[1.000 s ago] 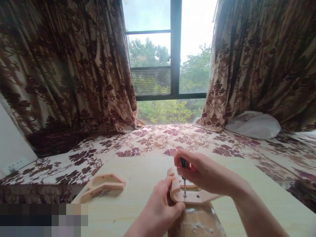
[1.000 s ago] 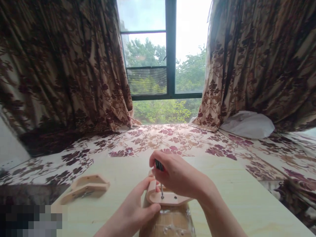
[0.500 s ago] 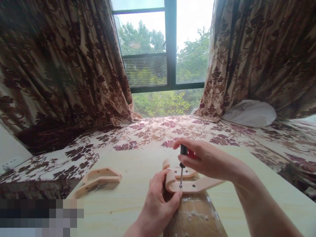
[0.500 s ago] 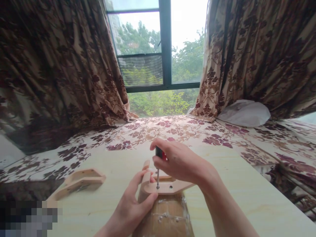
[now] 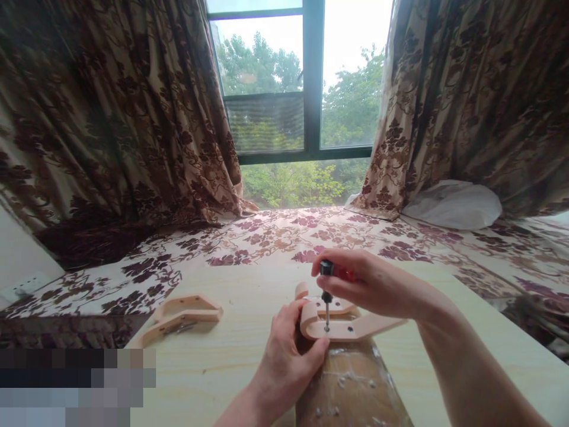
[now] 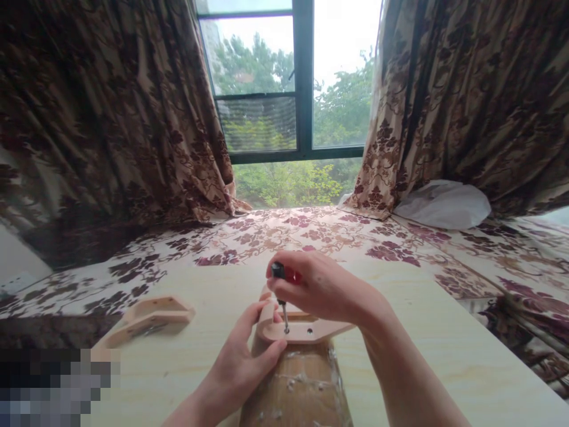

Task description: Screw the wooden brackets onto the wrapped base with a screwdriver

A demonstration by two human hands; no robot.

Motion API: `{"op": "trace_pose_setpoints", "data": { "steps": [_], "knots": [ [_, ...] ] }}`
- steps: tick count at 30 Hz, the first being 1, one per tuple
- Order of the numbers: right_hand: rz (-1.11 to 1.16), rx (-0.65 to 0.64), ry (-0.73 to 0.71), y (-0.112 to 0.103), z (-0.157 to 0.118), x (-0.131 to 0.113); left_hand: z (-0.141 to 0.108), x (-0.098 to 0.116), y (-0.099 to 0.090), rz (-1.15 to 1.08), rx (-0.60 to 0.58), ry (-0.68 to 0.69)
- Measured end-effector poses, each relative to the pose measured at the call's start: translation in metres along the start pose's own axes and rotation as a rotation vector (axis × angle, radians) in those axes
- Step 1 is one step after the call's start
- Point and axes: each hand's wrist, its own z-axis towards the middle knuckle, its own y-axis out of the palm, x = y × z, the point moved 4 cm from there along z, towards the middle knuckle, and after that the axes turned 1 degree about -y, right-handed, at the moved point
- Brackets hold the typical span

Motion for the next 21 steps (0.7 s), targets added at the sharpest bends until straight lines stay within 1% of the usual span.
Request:
{"op": "trace_pose_setpoints", "data": {
  "steps": [3,7,11,14,21],
  "knots": [
    [-0.004,0.029,-0.008,0.003,0.002,0.005,0.000,-0.001,0.000,0.000,0.006,0.010],
    [-0.010,0.072,0.024,0.004,0.004,0.013,0.000,-0.001,0.001,-0.002,-0.001,0.003],
    [0.049,0.019,0.050,0.002,0.002,0.009,-0.001,0.000,0.000,0.000,-0.010,-0.003],
    [0.082,-0.027,0.038,0.002,0.000,0.005,0.000,0.000,0.000,-0.001,-0.007,-0.002],
    [-0.019,0.031,0.058,0.001,0.002,0.011,-0.001,-0.002,0.000,0.006,-0.005,0.001]
  ]
}}
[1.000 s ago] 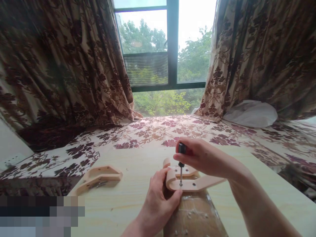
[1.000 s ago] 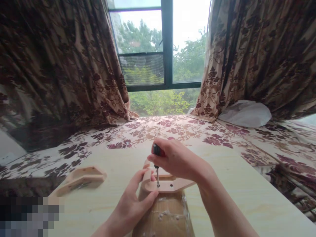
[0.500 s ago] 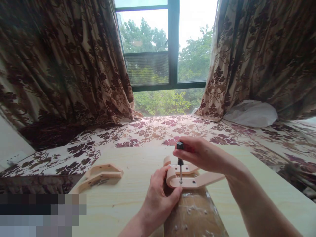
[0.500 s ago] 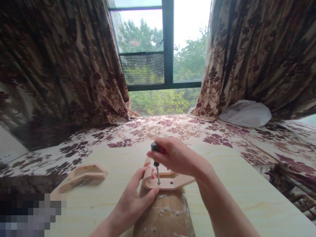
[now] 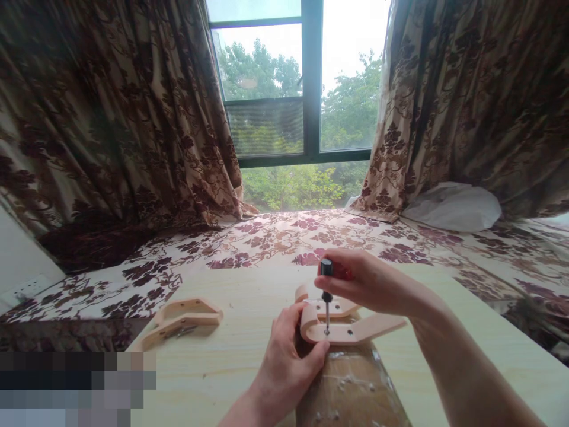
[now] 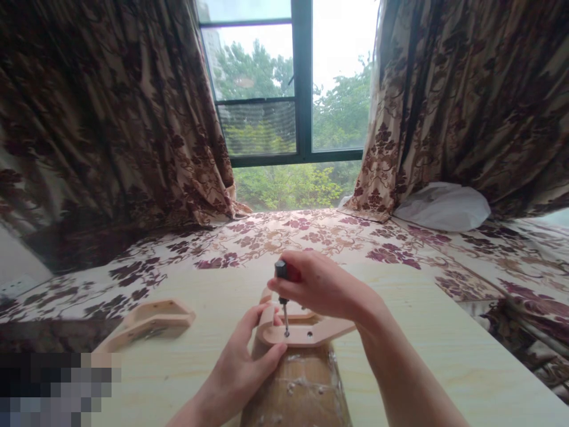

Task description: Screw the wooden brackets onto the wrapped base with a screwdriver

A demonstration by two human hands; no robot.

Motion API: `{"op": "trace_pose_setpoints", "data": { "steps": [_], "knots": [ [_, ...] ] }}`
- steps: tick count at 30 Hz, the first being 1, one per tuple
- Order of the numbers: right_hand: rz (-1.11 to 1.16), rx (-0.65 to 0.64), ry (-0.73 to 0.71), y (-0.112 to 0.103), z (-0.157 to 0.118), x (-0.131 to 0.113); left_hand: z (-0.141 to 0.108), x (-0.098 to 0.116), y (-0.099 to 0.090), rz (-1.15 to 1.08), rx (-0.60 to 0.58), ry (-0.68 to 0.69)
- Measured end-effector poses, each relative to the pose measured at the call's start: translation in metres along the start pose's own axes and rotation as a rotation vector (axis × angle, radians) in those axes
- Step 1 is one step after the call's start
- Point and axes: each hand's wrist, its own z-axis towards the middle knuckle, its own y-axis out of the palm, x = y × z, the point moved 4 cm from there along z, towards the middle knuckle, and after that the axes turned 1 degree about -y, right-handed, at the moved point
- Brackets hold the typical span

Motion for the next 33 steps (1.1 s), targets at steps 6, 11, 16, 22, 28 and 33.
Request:
{"op": "trace_pose_setpoints", "data": {
  "steps": [6,11,16,22,28,33],
  "knots": [
    [0.132,-0.074,-0.006,-0.0047,-0.0057,-0.0074,-0.0017,0.0019,0.0012,0.008,0.001,0.005],
    [0.099,-0.034,-0.013,-0.0014,-0.0017,-0.0032,-0.0003,0.0005,0.0012,0.012,0.013,0.015],
    [0.055,-0.008,-0.004,-0.0056,-0.0033,-0.0023,0.0000,0.0013,0.0008,0.020,0.021,0.020],
    [0.101,-0.077,-0.028,-0.0037,-0.0050,-0.0064,-0.0009,0.0021,0.0007,0.020,0.021,0.021],
    [-0.002,0.034,-0.026,-0.0036,-0.0026,0.0001,-0.0005,0.0028,-0.0004,0.020,0.023,0.021],
    [0.133,-0.078,-0.018,-0.0031,-0.0074,-0.0016,-0.0013,0.0012,-0.0005,0.024,0.022,0.027]
  ]
}}
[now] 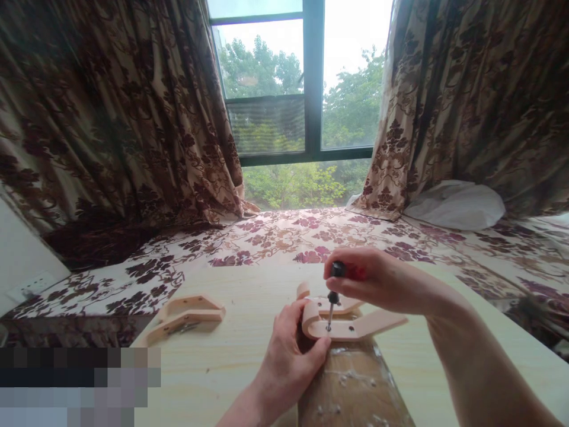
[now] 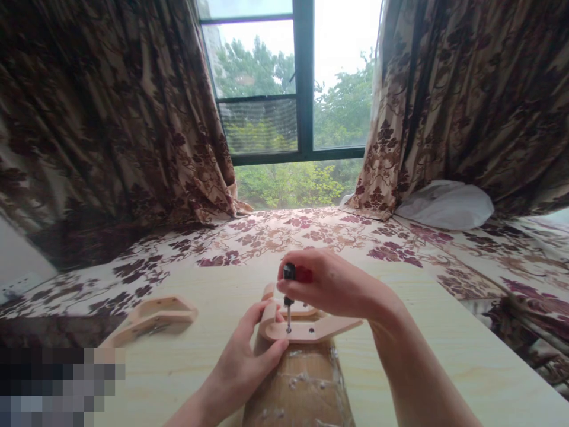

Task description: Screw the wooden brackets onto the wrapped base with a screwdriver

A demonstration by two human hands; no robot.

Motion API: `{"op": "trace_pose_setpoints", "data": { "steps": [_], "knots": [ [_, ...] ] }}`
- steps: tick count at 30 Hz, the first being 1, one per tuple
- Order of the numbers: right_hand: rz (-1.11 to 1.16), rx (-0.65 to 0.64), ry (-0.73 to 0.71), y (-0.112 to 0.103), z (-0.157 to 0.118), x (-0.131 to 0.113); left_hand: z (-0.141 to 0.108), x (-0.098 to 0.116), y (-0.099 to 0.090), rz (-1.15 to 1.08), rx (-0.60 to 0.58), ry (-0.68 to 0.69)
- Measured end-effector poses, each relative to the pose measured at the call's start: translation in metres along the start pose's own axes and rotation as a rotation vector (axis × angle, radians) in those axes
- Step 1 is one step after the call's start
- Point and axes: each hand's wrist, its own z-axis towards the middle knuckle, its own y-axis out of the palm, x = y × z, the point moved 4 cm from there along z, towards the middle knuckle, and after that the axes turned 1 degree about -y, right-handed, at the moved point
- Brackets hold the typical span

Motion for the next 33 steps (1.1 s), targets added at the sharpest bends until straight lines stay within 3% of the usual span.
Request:
{"op": "trace_pose_setpoints", "data": {
  "steps": [6,14,20,33],
  "knots": [
    [-0.127,0.134,-0.003,-0.0002,0.0066,0.0041,-0.0002,-0.0026,0.0009,-0.002,0.000,0.002],
    [0.088,-0.063,0.017,-0.0001,-0.0006,-0.0032,-0.0002,-0.0004,0.0008,-0.006,0.001,0.003],
    [-0.053,0.049,0.040,0.0018,0.0041,0.0017,-0.0015,-0.0033,0.0013,0.005,0.002,-0.002],
    [-0.092,0.059,0.005,0.0048,0.0060,0.0002,-0.0011,-0.0054,0.0008,-0.001,0.008,0.010]
  ]
}}
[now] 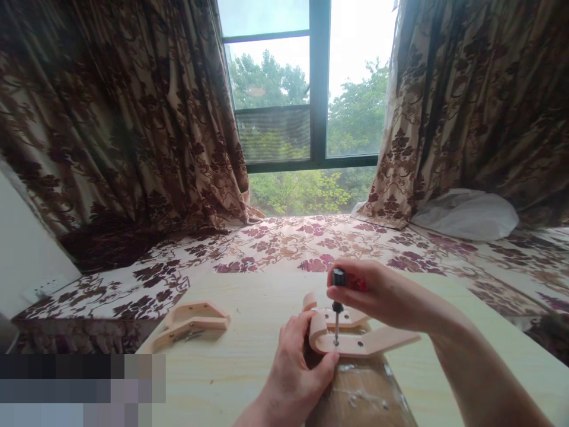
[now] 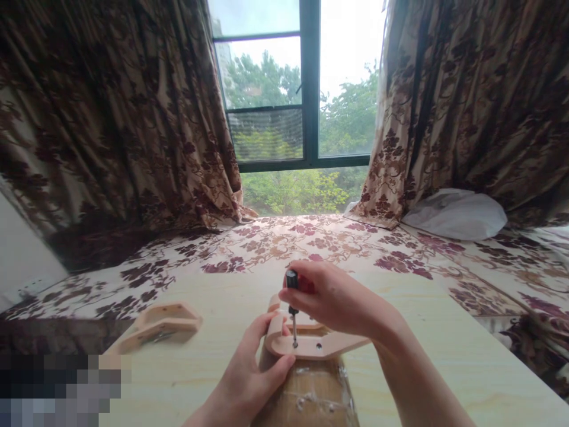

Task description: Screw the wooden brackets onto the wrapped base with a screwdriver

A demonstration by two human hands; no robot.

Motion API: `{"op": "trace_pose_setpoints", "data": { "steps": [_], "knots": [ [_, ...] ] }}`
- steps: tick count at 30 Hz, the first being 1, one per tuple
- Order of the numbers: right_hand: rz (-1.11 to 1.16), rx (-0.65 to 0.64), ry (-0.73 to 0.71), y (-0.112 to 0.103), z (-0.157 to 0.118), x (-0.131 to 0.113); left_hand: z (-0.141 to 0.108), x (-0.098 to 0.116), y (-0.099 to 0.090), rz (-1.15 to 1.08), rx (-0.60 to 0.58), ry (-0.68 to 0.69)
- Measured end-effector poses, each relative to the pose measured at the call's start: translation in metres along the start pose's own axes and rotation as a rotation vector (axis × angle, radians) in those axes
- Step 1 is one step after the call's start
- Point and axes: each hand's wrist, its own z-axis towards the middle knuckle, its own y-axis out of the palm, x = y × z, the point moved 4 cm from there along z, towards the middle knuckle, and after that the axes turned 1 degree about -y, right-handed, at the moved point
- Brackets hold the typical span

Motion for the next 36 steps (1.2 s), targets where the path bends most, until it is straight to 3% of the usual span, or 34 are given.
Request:
{"op": "trace_pose_setpoints", "data": {
  "steps": [36],
  "knots": [
    [0.074,-0.058,0.060,0.0082,-0.0024,0.0062,-0.0018,0.0019,0.0008,-0.011,0.021,-0.001]
  ]
}}
